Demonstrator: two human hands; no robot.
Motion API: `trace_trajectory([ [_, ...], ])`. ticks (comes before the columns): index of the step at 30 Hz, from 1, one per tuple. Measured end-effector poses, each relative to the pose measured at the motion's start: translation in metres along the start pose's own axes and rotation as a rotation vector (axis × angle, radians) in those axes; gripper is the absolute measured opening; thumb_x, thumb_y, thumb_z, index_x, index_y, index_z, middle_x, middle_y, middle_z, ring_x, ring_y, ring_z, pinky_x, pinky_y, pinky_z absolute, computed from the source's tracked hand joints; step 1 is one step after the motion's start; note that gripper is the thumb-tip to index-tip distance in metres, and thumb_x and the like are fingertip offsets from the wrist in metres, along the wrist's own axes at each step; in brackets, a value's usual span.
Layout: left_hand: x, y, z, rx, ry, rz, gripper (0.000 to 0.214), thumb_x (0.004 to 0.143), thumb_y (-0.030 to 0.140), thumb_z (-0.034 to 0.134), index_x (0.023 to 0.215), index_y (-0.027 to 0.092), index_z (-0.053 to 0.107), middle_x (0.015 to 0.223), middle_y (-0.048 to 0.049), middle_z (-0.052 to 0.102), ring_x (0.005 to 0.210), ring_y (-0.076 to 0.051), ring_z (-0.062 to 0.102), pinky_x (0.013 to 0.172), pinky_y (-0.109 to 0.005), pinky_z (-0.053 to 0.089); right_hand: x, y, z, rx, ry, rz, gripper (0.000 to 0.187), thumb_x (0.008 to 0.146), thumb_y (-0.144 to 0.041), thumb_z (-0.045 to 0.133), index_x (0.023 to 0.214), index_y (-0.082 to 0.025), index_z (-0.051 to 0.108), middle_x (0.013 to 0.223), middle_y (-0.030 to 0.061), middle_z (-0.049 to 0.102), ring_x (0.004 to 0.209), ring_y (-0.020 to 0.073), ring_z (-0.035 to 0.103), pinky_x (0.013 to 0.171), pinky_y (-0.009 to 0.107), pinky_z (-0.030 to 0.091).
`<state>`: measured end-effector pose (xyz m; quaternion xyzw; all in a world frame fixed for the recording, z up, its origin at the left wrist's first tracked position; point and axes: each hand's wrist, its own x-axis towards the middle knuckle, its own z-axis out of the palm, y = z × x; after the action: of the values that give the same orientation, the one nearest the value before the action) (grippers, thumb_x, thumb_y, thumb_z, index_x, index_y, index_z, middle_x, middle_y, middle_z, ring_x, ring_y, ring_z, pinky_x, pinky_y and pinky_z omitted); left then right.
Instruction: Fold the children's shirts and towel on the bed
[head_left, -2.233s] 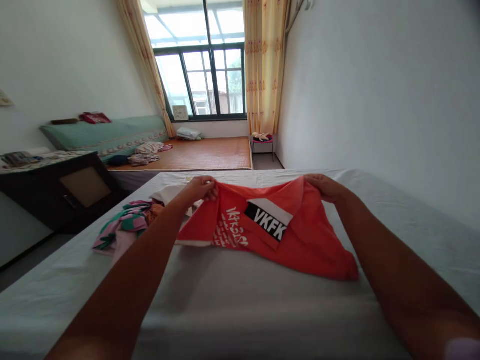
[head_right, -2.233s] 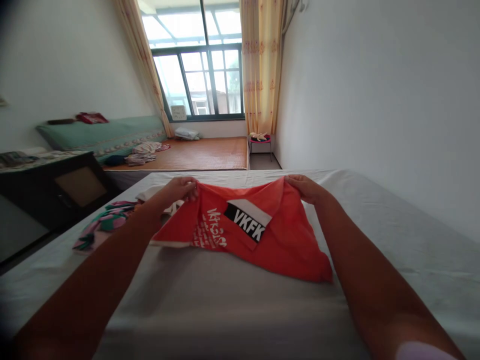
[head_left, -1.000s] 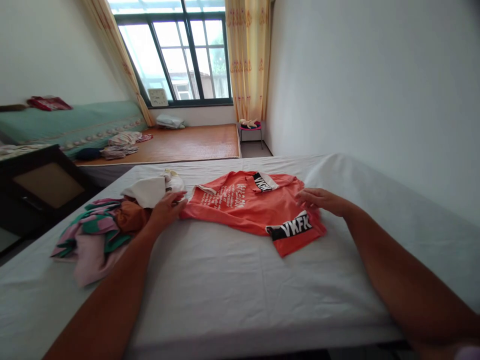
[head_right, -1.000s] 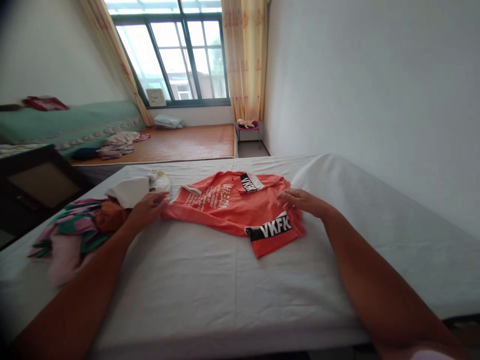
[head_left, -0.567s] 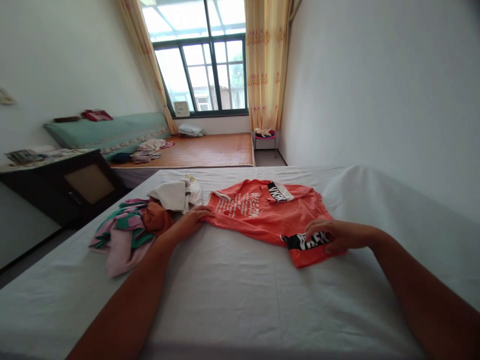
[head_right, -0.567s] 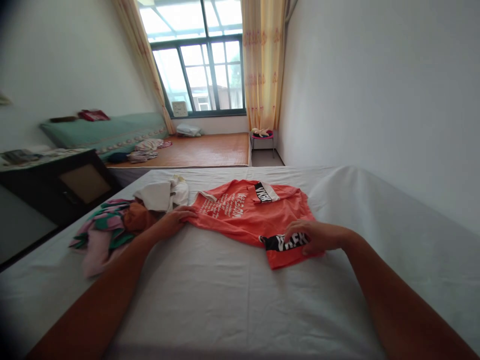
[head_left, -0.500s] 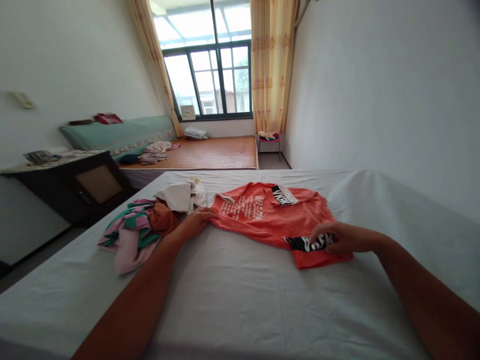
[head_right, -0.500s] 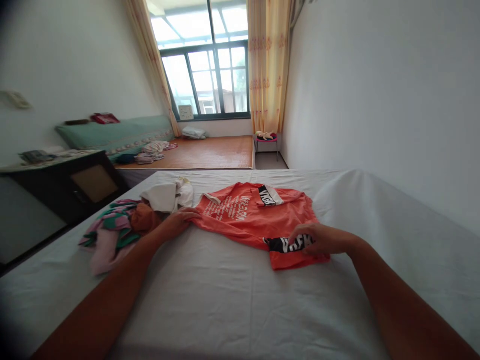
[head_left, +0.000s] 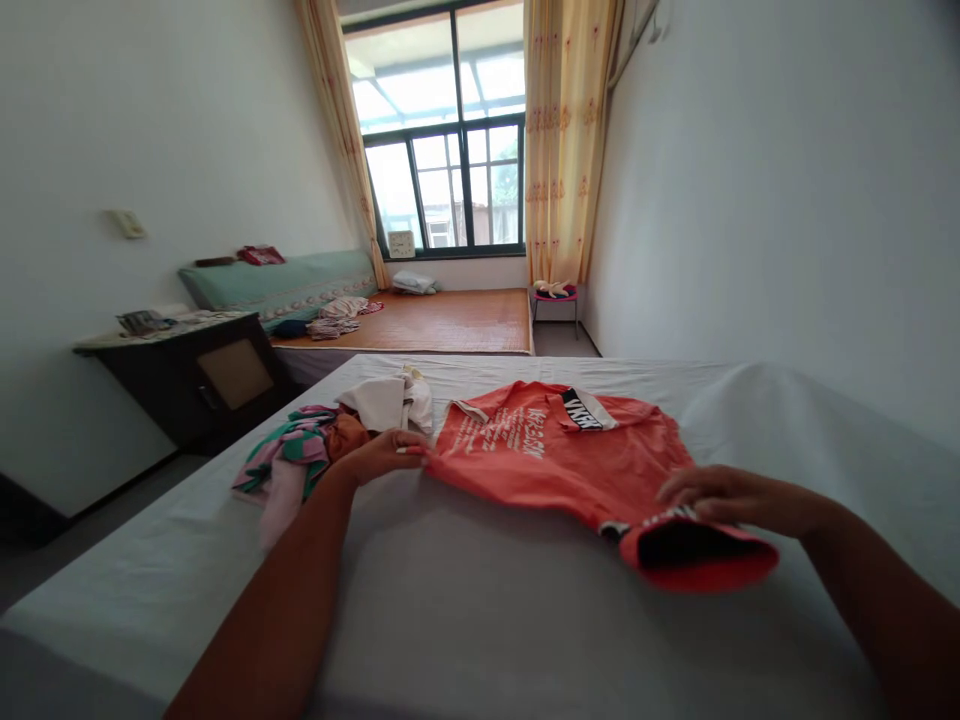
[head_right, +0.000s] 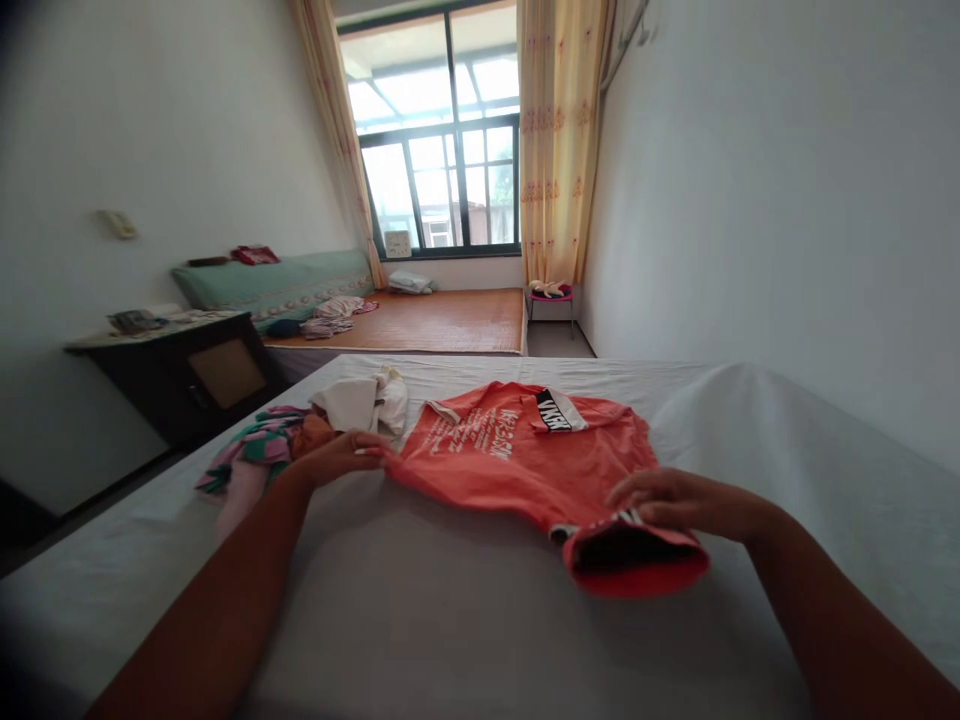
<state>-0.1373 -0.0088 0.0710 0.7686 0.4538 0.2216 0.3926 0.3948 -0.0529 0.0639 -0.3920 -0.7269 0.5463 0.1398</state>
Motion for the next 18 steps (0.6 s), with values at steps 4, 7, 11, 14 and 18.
trace_trajectory([
  [4,-0.006,-0.005,-0.008,0.009,-0.343,0.026,0.029,0.070,0.039,0.074,0.092,0.019,0.076,0.098,-0.0088,0.073,0.097,-0.026,0.064,0.092,-0.036,0.046,0.006,-0.012,0.019,-0.193,-0.292,0.054,0.046,0.068,-0.040,0.074,0.110,-0.023,0.068,0.104,0.0056,0.068,0.087,0.0226,0.063,0.076,0.032,0.051],
  [7,-0.005,-0.005,-0.011,-0.009,-0.289,0.074,0.026,0.070,0.034,0.074,0.091,0.020,0.077,0.108,-0.0105,0.071,0.104,-0.026,0.063,0.097,-0.038,0.044,0.011,-0.016,0.027,-0.243,-0.318,0.046,0.041,0.069,-0.038,0.072,0.106,-0.020,0.069,0.095,0.0051,0.069,0.085,0.0208,0.063,0.074,0.030,0.050],
  [11,-0.007,-0.003,-0.016,0.021,-0.222,0.061,0.025,0.070,0.035,0.074,0.091,0.021,0.077,0.104,-0.0089,0.072,0.105,-0.027,0.063,0.102,-0.042,0.041,0.010,-0.016,0.021,-0.240,-0.335,0.052,0.046,0.072,-0.042,0.072,0.111,-0.019,0.067,0.095,0.0056,0.069,0.086,0.0200,0.063,0.074,0.027,0.049],
  [14,-0.008,-0.002,-0.018,0.080,-0.247,-0.002,0.026,0.070,0.036,0.073,0.091,0.021,0.078,0.091,-0.0048,0.075,0.099,-0.026,0.066,0.104,-0.042,0.039,0.008,-0.014,0.016,-0.241,-0.344,0.085,0.050,0.072,-0.047,0.071,0.111,-0.017,0.066,0.094,0.0060,0.069,0.085,0.0193,0.064,0.071,0.026,0.048],
  [18,-0.003,-0.002,-0.014,0.149,-0.401,-0.047,0.031,0.074,0.035,0.071,0.098,0.018,0.076,0.100,-0.0069,0.073,0.097,-0.026,0.066,0.099,-0.038,0.044,0.009,-0.014,0.022,-0.248,-0.352,0.103,0.053,0.064,-0.049,0.078,0.101,-0.013,0.065,0.087,0.0052,0.068,0.078,0.0167,0.062,0.067,0.024,0.046],
])
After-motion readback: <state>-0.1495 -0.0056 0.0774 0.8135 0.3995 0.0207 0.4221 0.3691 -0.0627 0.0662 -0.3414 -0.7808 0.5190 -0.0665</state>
